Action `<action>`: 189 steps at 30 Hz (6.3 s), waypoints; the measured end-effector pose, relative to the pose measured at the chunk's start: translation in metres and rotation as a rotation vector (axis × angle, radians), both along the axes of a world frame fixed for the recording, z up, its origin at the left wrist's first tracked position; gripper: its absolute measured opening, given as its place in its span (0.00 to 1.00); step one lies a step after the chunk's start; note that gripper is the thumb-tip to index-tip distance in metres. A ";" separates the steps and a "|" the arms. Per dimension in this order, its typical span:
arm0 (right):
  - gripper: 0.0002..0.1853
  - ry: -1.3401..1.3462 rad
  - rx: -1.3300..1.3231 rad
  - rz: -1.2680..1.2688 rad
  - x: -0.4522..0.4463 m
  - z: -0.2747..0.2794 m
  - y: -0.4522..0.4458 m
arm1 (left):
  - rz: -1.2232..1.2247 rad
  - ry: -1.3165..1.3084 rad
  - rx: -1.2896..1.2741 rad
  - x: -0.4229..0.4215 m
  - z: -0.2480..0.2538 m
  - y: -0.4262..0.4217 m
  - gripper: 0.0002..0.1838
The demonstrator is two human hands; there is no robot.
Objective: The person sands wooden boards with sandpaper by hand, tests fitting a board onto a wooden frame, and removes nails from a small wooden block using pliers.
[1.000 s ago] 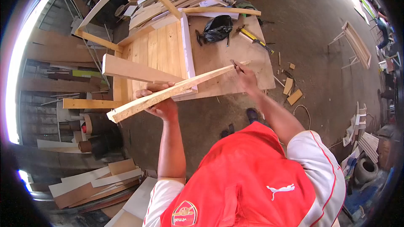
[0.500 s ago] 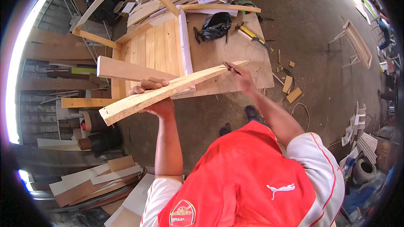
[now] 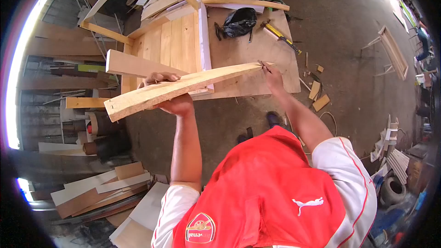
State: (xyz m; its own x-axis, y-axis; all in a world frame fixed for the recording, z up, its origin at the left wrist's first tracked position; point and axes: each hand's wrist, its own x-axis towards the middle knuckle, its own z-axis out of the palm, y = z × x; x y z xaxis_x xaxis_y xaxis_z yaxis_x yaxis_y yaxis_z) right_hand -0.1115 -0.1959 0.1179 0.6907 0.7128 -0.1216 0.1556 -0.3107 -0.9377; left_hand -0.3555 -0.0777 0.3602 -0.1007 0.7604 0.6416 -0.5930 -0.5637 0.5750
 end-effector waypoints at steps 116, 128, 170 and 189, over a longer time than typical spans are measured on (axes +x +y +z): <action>0.19 0.230 0.254 0.005 0.019 -0.040 0.084 | 0.332 0.210 -0.339 -0.009 0.004 -0.032 0.45; 0.18 0.339 0.225 -0.009 0.048 -0.095 0.108 | 0.514 0.144 -0.361 0.009 0.015 -0.032 0.44; 0.16 0.221 0.142 0.246 0.097 -0.090 0.107 | 0.389 0.096 -0.442 -0.002 0.000 -0.038 0.47; 0.17 0.217 0.122 0.455 0.069 -0.008 0.048 | -0.162 -0.082 -0.064 0.014 -0.003 -0.022 0.44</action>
State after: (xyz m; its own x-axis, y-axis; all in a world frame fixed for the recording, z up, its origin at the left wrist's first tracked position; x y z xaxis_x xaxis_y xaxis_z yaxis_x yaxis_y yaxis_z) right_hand -0.0421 -0.1477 0.1104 0.2752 0.9532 -0.1247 0.0479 -0.1432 -0.9885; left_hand -0.3414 -0.0996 0.3568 -0.0240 0.8101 0.5859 -0.7195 -0.4209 0.5525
